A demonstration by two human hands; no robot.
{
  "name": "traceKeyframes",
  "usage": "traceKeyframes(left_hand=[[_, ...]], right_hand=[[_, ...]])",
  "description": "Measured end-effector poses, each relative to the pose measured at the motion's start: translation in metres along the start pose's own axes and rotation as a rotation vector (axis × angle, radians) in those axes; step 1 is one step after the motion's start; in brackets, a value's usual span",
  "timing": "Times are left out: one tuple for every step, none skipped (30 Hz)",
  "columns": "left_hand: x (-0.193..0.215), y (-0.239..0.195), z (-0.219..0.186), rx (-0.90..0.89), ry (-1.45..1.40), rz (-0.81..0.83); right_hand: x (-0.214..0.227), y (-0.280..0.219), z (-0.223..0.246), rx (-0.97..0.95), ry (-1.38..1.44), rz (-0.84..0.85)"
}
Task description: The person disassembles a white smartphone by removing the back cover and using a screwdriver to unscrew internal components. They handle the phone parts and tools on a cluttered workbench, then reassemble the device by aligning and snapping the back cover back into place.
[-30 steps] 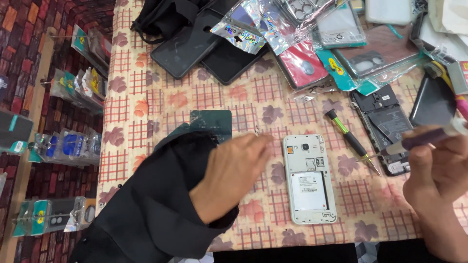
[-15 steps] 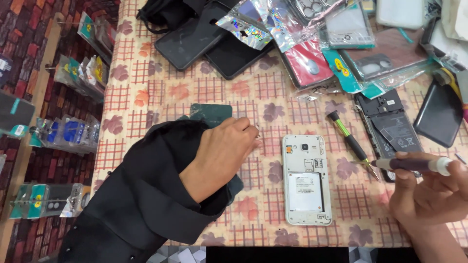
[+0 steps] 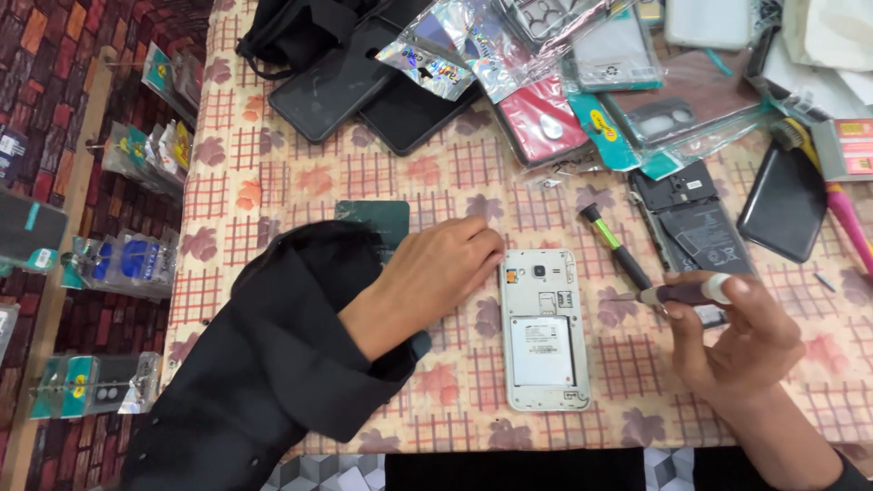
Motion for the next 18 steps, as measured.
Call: traceKeyframes(left_hand=[[-0.006, 0.004, -0.001, -0.02, -0.015, 0.025], [-0.01, 0.006, 0.001, -0.013, -0.027, 0.044], [-0.014, 0.007, 0.003, -0.005, -0.039, 0.064], [-0.018, 0.006, 0.006, 0.002, -0.051, 0.086], [-0.018, 0.005, 0.004, -0.025, -0.044, 0.071], [-0.017, 0.003, 0.003, -0.051, -0.035, 0.058], [-0.017, 0.001, 0.002, -0.077, -0.026, 0.046], [-0.018, 0.0, 0.0, -0.092, -0.008, 0.036], [-0.018, -0.002, -0.002, -0.108, 0.011, 0.027], [-0.019, -0.003, -0.004, -0.124, 0.03, 0.016], [-0.019, -0.004, -0.005, -0.138, 0.045, 0.003], [-0.019, -0.005, -0.007, -0.152, 0.059, -0.009], [-0.018, -0.006, -0.008, -0.166, 0.072, -0.022], [-0.018, -0.006, -0.008, -0.166, 0.076, -0.03], [-0.018, -0.006, -0.007, -0.166, 0.079, -0.039], [-0.017, -0.006, -0.007, -0.166, 0.083, -0.048], [-0.017, -0.006, -0.006, -0.153, 0.061, -0.052], [-0.017, -0.005, -0.005, -0.139, 0.04, -0.057]], right_hand=[[-0.001, 0.001, 0.001, 0.001, 0.006, -0.003], [0.0, 0.002, 0.002, 0.001, 0.009, -0.006], [0.0, 0.003, 0.002, 0.0, 0.013, -0.009], [0.0, 0.002, 0.002, 0.007, 0.002, -0.005], [0.0, 0.002, 0.002, 0.013, -0.01, -0.001], [-0.001, 0.002, 0.003, 0.019, -0.019, 0.003], [-0.001, 0.002, 0.003, 0.02, -0.019, 0.001], [-0.001, 0.002, 0.003, 0.023, -0.02, 0.0], [-0.001, 0.003, 0.004, 0.026, -0.02, -0.001], [-0.001, 0.004, 0.005, 0.038, -0.029, -0.001], [-0.001, 0.005, 0.006, 0.05, -0.038, 0.0], [-0.001, 0.006, 0.008, 0.062, -0.047, 0.002], [-0.001, 0.006, 0.008, 0.063, -0.054, 0.001], [-0.001, 0.006, 0.009, 0.064, -0.063, 0.0], [0.0, 0.006, 0.009, 0.065, -0.071, 0.0], [-0.001, 0.005, 0.009, 0.065, -0.075, 0.007], [-0.001, 0.005, 0.009, 0.065, -0.079, 0.015], [-0.002, 0.006, 0.009, 0.067, -0.082, 0.022]])
Point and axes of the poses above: each hand's wrist, its own y-axis towards the middle knuckle, its own x-axis out of the back of the hand, z = x × y, the point moved 9 cm from there along y, towards the middle knuckle, and after that the axes turned 6 degrees about -z, right-handed, at the moved point
